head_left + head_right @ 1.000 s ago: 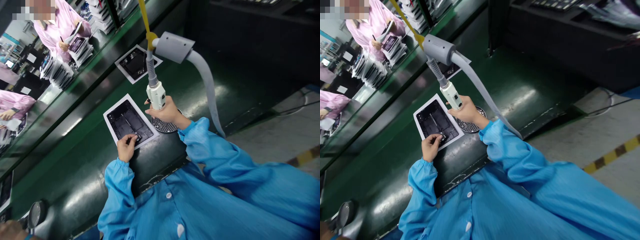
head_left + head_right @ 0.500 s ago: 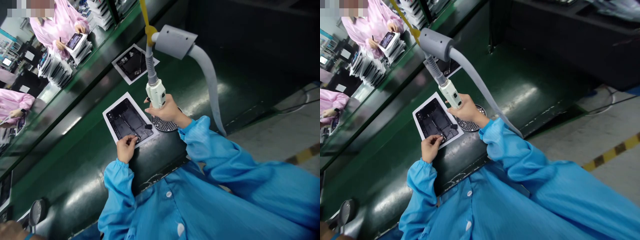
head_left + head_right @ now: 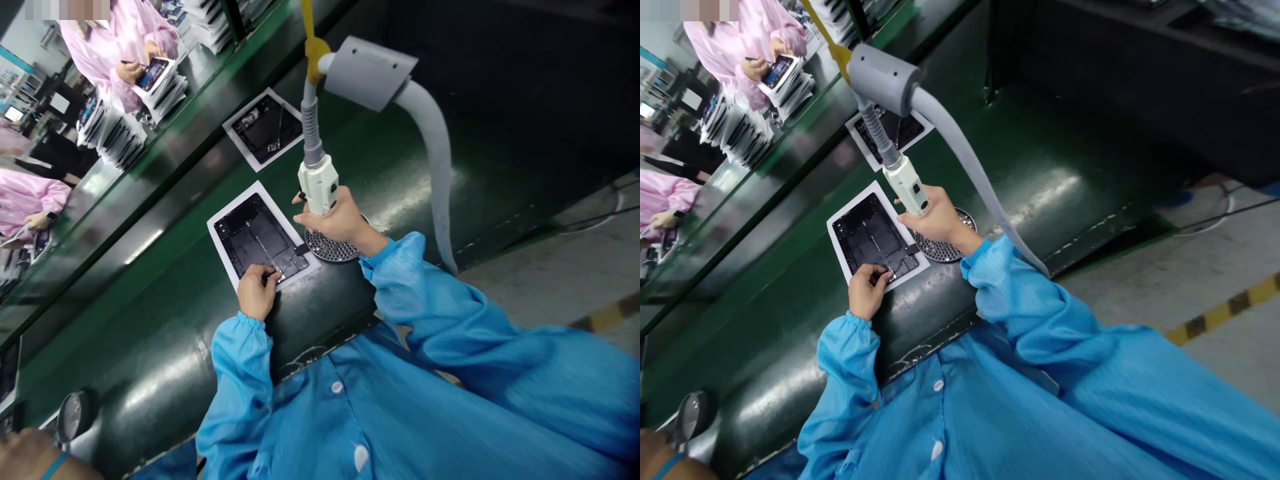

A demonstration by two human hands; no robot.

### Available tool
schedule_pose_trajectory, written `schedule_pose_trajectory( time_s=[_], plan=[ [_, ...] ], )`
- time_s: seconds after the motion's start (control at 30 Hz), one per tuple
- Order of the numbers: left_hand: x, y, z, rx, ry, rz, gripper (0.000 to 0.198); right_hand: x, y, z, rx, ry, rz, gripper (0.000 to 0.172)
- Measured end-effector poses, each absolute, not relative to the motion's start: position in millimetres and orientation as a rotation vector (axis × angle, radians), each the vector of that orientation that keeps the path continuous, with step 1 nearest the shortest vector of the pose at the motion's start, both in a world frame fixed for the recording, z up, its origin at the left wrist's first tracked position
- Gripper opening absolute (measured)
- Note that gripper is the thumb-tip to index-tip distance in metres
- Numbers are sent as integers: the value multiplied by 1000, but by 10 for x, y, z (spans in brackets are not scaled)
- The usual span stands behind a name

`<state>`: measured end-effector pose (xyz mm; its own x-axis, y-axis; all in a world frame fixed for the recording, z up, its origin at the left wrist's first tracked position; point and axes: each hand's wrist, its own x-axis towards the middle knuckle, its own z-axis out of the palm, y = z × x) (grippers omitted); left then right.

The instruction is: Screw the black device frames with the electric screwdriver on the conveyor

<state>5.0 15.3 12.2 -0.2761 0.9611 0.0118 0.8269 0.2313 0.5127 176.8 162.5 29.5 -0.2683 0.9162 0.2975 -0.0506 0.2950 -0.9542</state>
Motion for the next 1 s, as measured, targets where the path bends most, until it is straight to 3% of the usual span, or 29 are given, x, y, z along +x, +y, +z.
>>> schedule_pose_trajectory(
  time_s=[0.37,0.73,1.0],
  plan=[
    [-36,52,76,1782,2207,623,14,1770,1605,287,-858,-1514,1243,28],
    [-115,-91,29,2314,2050,506,16,1701,1517,424,-770,-1391,1205,20],
    [-82,216,-192,2245,2110,686,17,1222,1243,447,-614,-1435,1453,21]
  ],
)
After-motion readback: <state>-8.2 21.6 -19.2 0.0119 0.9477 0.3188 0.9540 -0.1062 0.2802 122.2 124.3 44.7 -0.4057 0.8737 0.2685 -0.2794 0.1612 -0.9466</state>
